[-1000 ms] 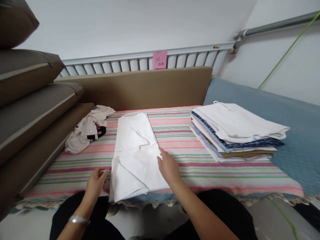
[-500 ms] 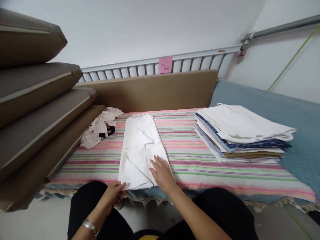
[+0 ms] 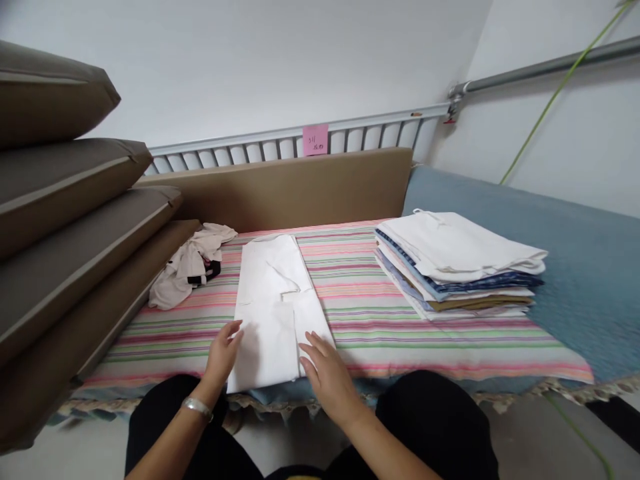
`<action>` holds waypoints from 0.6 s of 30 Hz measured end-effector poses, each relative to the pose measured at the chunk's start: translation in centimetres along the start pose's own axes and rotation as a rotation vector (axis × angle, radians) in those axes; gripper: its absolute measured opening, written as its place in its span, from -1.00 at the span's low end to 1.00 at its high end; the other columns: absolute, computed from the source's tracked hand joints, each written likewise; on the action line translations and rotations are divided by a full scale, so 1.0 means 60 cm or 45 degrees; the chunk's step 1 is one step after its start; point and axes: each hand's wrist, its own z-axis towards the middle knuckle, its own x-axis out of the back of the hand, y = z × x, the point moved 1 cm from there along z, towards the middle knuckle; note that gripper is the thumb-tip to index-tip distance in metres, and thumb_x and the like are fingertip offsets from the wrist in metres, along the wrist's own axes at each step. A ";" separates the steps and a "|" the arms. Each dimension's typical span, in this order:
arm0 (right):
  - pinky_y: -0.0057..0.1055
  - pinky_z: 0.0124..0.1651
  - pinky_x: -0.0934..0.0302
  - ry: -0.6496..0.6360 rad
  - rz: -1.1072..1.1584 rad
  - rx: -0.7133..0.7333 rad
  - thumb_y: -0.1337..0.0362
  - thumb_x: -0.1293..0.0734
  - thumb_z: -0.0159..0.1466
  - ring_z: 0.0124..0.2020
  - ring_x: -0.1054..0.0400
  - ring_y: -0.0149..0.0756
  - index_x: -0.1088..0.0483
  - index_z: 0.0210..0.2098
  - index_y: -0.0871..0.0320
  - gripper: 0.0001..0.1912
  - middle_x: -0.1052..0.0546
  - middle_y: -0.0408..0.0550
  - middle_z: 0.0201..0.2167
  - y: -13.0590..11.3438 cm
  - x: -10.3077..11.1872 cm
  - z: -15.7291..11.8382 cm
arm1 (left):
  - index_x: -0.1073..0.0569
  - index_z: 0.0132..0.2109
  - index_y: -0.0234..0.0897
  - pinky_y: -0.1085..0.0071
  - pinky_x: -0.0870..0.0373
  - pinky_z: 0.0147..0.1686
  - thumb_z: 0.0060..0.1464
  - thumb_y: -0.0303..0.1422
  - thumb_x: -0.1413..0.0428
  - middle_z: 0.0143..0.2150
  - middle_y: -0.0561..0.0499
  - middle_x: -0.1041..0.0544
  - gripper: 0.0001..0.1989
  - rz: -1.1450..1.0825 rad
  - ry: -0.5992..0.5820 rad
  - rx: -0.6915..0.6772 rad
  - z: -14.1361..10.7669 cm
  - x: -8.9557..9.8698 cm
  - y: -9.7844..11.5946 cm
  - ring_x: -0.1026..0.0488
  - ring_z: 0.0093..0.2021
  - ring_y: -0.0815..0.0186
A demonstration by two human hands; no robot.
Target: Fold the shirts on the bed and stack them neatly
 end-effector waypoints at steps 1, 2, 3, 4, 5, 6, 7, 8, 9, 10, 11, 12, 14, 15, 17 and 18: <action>-0.08 0.30 0.15 -0.042 -0.024 0.033 0.13 -0.19 0.27 0.23 -0.07 -0.16 -0.40 -0.01 0.01 -0.66 -0.31 -0.06 0.16 -0.005 -0.010 0.004 | -0.45 -0.17 -0.26 0.33 -0.26 0.00 -0.13 -0.45 -0.18 -0.06 -0.13 -0.48 -0.72 0.066 0.079 0.004 0.004 0.014 -0.015 -0.38 0.00 0.16; -0.07 0.31 0.18 -0.086 -0.051 0.062 0.13 -0.18 0.28 0.24 -0.06 -0.16 -0.39 0.01 0.02 -0.65 -0.30 -0.05 0.17 -0.009 -0.021 0.011 | -0.43 -0.17 -0.26 0.31 -0.27 -0.02 -0.13 -0.45 -0.17 -0.10 -0.13 -0.49 -0.71 0.134 0.137 0.013 0.009 0.026 -0.028 -0.40 -0.04 0.16; -0.05 0.31 0.22 -0.130 -0.081 0.089 0.13 -0.18 0.28 0.25 -0.04 -0.16 -0.37 0.04 0.02 -0.63 -0.28 -0.04 0.19 -0.012 -0.032 0.020 | -0.42 -0.18 -0.26 0.31 -0.27 -0.05 -0.14 -0.45 -0.17 -0.15 -0.12 -0.50 -0.71 0.200 0.173 0.022 0.017 0.035 -0.037 -0.42 -0.09 0.15; -0.04 0.32 0.25 -0.168 -0.111 0.112 0.12 -0.17 0.29 0.26 -0.02 -0.16 -0.34 0.06 0.03 -0.61 -0.26 -0.02 0.20 -0.014 -0.044 0.030 | -0.42 -0.19 -0.26 0.30 -0.28 -0.08 -0.15 -0.43 -0.18 -0.21 -0.11 -0.51 -0.72 0.265 0.192 0.032 0.027 0.041 -0.044 -0.44 -0.15 0.15; -0.04 0.32 0.27 -0.203 -0.140 0.130 0.12 -0.17 0.29 0.27 0.00 -0.15 -0.32 0.09 0.03 -0.59 -0.23 -0.01 0.21 -0.015 -0.055 0.042 | -0.42 -0.21 -0.27 0.31 -0.28 -0.12 -0.15 -0.41 -0.18 -0.27 -0.10 -0.52 -0.73 0.328 0.198 0.043 0.039 0.044 -0.047 -0.44 -0.19 0.15; -0.03 0.32 0.30 -0.235 -0.169 0.143 0.11 -0.17 0.28 0.28 0.03 -0.15 -0.29 0.12 0.04 -0.57 -0.20 -0.01 0.23 -0.016 -0.065 0.055 | -0.42 -0.24 -0.27 0.31 -0.28 -0.16 -0.16 -0.37 -0.19 -0.32 -0.09 -0.52 -0.75 0.388 0.196 0.054 0.052 0.044 -0.049 -0.45 -0.23 0.14; -0.03 0.32 0.32 -0.265 -0.197 0.154 0.10 -0.18 0.28 0.29 0.06 -0.16 -0.25 0.14 0.04 -0.54 -0.18 0.00 0.24 -0.017 -0.074 0.068 | -0.42 -0.28 -0.27 0.32 -0.27 -0.19 -0.16 -0.32 -0.20 -0.36 -0.09 -0.52 -0.76 0.445 0.188 0.067 0.065 0.041 -0.048 -0.45 -0.26 0.14; -0.02 0.32 0.34 -0.290 -0.225 0.163 0.09 -0.18 0.28 0.30 0.09 -0.16 -0.22 0.17 0.04 -0.52 -0.15 0.00 0.25 -0.018 -0.081 0.081 | -0.41 -0.32 -0.27 0.32 -0.26 -0.23 -0.17 -0.26 -0.21 -0.39 -0.09 -0.51 -0.76 0.501 0.174 0.080 0.078 0.037 -0.046 -0.45 -0.29 0.13; -0.02 0.32 0.37 -0.312 -0.254 0.170 0.09 -0.18 0.28 0.31 0.11 -0.16 -0.20 0.18 0.04 -0.50 -0.13 0.00 0.26 -0.019 -0.085 0.094 | -0.41 -0.38 -0.26 0.33 -0.24 -0.26 -0.18 -0.22 -0.21 -0.43 -0.08 -0.51 -0.76 0.554 0.155 0.091 0.089 0.033 -0.044 -0.44 -0.31 0.12; -0.02 0.32 0.39 -0.329 -0.283 0.176 0.08 -0.18 0.28 0.31 0.14 -0.17 -0.17 0.20 0.03 -0.49 -0.11 -0.01 0.27 -0.019 -0.088 0.107 | -0.39 -0.43 -0.25 0.33 -0.23 -0.29 -0.18 -0.18 -0.21 -0.46 -0.08 -0.50 -0.76 0.603 0.135 0.100 0.097 0.028 -0.042 -0.44 -0.34 0.12; -0.03 0.32 0.40 -0.343 -0.309 0.181 0.07 -0.17 0.28 0.32 0.16 -0.18 -0.15 0.21 0.02 -0.48 -0.09 -0.02 0.28 -0.019 -0.089 0.119 | -0.37 -0.48 -0.23 0.34 -0.21 -0.31 -0.17 -0.16 -0.19 -0.49 -0.07 -0.48 -0.75 0.649 0.118 0.104 0.104 0.023 -0.041 -0.43 -0.36 0.13; -0.04 0.32 0.42 -0.353 -0.331 0.187 0.06 -0.17 0.28 0.32 0.18 -0.19 -0.13 0.22 0.00 -0.47 -0.06 -0.03 0.29 -0.016 -0.089 0.130 | -0.35 -0.51 -0.22 0.35 -0.19 -0.33 -0.14 -0.15 -0.16 -0.52 -0.05 -0.47 -0.75 0.691 0.104 0.104 0.107 0.019 -0.040 -0.42 -0.38 0.14; -0.04 0.32 0.44 -0.368 -0.377 0.175 0.05 -0.16 0.28 0.33 0.21 -0.20 -0.12 0.22 -0.04 -0.47 -0.03 -0.06 0.30 -0.004 -0.088 0.149 | -0.32 -0.53 -0.20 0.35 -0.16 -0.35 -0.06 -0.14 -0.09 -0.53 -0.04 -0.45 -0.74 0.762 0.098 0.099 0.107 0.014 -0.044 -0.41 -0.40 0.14; -0.03 0.32 0.44 -0.374 -0.401 0.152 0.04 -0.16 0.28 0.33 0.23 -0.19 -0.12 0.22 -0.06 -0.48 -0.02 -0.07 0.31 0.007 -0.088 0.156 | -0.31 -0.52 -0.19 0.35 -0.16 -0.35 -0.03 -0.13 -0.06 -0.53 -0.04 -0.44 -0.73 0.792 0.104 0.096 0.104 0.011 -0.047 -0.40 -0.40 0.14; 0.00 0.31 0.44 -0.368 -0.446 0.089 0.02 -0.17 0.27 0.34 0.25 -0.15 -0.14 0.21 -0.08 -0.48 0.01 -0.08 0.31 0.032 -0.091 0.167 | -0.31 -0.50 -0.17 0.34 -0.16 -0.34 -0.01 -0.12 -0.03 -0.51 -0.05 -0.44 -0.74 0.837 0.126 0.083 0.099 0.007 -0.055 -0.41 -0.38 0.12; 0.00 0.31 0.45 -0.360 -0.460 0.067 0.01 -0.16 0.27 0.34 0.26 -0.13 -0.15 0.20 -0.09 -0.48 0.02 -0.08 0.31 0.044 -0.093 0.171 | -0.31 -0.49 -0.17 0.33 -0.17 -0.32 0.00 -0.12 -0.03 -0.49 -0.06 -0.45 -0.75 0.855 0.136 0.072 0.097 0.005 -0.058 -0.41 -0.37 0.10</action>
